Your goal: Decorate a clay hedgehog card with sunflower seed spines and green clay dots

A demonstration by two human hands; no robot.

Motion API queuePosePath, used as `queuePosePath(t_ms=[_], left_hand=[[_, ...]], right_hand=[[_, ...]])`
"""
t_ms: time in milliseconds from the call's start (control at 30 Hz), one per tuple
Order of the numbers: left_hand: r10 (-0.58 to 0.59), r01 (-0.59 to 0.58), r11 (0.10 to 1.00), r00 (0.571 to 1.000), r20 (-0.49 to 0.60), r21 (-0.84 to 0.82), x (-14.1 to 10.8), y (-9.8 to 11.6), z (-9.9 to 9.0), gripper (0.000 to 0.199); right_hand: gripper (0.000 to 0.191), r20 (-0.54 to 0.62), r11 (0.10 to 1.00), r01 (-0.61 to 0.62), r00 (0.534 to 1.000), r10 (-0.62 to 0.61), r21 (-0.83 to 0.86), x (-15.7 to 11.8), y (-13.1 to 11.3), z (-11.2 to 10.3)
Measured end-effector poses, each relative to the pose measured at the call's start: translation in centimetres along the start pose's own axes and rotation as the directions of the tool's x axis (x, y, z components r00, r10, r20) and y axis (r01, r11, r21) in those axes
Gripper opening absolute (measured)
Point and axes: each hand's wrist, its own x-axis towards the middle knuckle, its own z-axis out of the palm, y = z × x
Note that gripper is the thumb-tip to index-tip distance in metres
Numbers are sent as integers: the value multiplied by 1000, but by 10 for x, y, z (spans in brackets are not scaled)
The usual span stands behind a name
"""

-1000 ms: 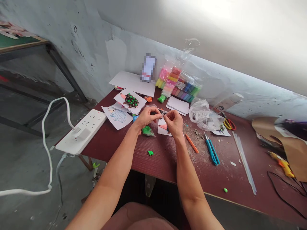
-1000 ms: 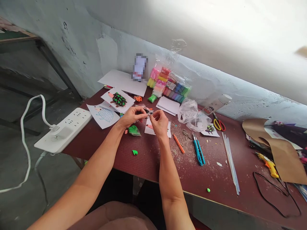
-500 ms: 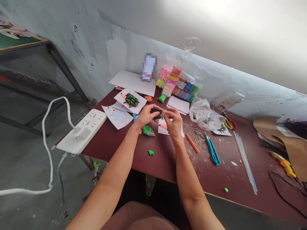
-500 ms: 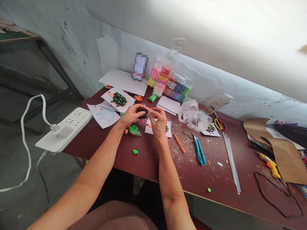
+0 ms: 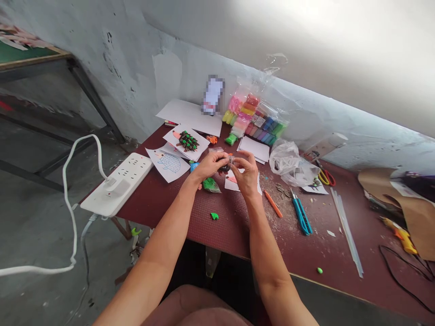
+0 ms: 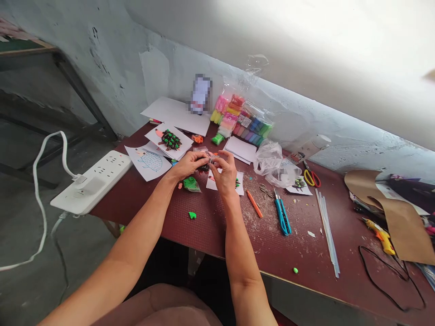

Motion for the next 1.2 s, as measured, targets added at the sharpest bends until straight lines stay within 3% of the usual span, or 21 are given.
queuePosePath(t_ms=[233, 467, 633, 800, 967, 1100, 1200], left_hand=[[-30, 30, 999, 999, 26, 20, -2, 2, 0, 23], [32, -26, 999, 990, -139, 41, 5, -9, 6, 17], [22, -18, 1000, 976, -218, 23, 3, -5, 6, 10], [-40, 27, 999, 952, -304, -46, 1, 2, 2, 28], [-47, 29, 995, 983, -179, -97, -1, 10, 5, 19], [-25, 24, 999, 999, -23, -49, -4, 13, 9, 54], [-52, 54, 993, 998, 24, -107, -5, 12, 10, 62]], right_hand=[[13, 46, 990, 40, 998, -34, -137, -1, -8, 0], [12, 16, 971, 68, 998, -66, -228, -3, -8, 6], [17, -68, 998, 61, 996, -61, 4, 0, -8, 4], [29, -169, 941, -51, 979, 113, 335, 8, -2, -5], [33, -143, 899, -129, 968, 205, 418, 9, 2, -7], [33, -29, 871, -158, 981, 193, 465, 7, -3, -1], [33, 4, 847, -172, 980, 197, 502, 6, -5, 3]])
